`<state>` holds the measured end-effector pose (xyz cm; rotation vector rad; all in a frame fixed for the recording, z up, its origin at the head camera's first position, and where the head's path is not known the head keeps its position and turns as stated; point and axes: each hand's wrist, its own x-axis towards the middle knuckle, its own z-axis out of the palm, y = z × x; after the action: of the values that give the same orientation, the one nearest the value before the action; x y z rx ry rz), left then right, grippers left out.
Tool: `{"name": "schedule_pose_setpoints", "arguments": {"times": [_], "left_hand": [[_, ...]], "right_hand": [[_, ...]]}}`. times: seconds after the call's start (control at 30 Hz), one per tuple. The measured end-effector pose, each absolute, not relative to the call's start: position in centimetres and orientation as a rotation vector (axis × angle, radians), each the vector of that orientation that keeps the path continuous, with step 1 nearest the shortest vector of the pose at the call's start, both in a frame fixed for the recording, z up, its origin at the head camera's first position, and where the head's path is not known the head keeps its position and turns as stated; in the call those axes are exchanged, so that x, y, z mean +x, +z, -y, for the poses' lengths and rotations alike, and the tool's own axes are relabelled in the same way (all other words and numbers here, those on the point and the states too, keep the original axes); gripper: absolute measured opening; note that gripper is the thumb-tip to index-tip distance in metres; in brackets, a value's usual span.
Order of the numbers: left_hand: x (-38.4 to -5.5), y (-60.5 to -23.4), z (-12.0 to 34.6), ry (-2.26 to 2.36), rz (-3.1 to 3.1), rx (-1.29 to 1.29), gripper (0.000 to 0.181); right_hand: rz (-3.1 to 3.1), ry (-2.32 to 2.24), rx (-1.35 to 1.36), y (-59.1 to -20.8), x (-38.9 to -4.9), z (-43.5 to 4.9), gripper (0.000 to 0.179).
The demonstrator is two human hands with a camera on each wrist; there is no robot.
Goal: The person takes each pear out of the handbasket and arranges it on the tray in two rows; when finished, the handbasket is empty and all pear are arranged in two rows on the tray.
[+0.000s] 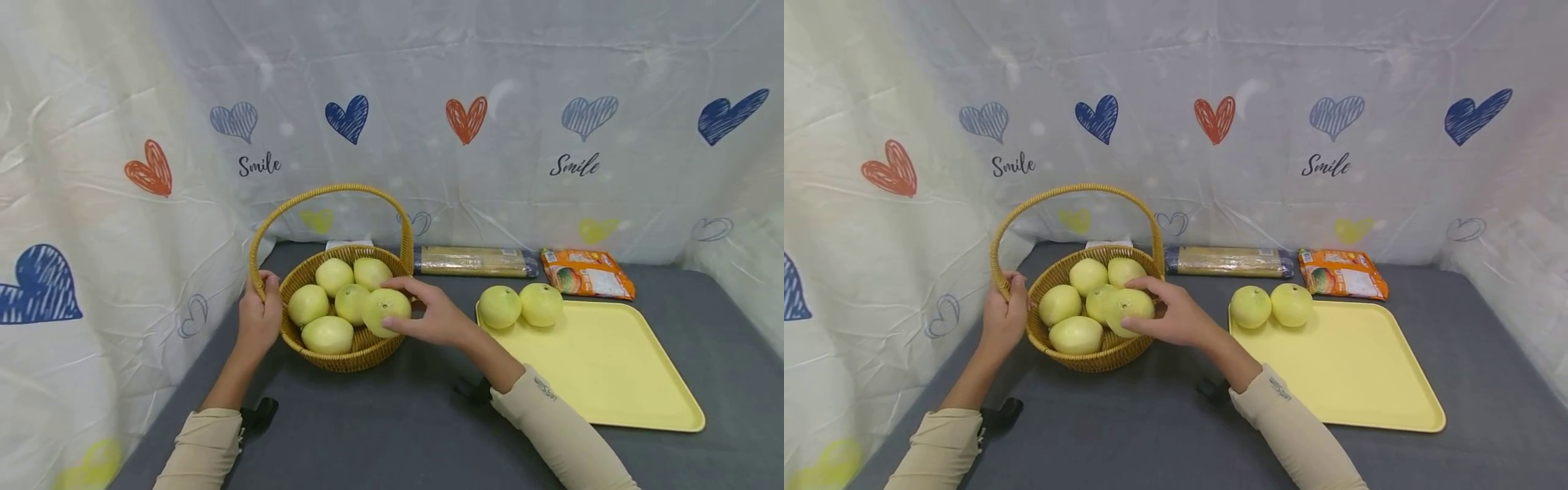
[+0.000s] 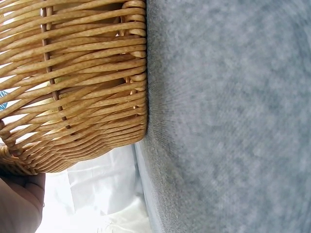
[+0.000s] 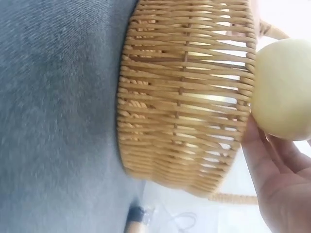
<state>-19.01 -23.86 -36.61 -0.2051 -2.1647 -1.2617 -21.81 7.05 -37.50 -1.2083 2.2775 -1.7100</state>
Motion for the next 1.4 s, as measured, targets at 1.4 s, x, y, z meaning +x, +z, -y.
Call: {"name": "schedule_pose_setpoints", "arguments": {"times": [1.4], "left_hand": [[-19.4, -37.2, 24.4, -1.278, 2.174, -0.212, 0.020]], "right_hand": [[-2.762, -1.715, -1.139, -32.9, -17.5, -26.3, 0.062]]}}
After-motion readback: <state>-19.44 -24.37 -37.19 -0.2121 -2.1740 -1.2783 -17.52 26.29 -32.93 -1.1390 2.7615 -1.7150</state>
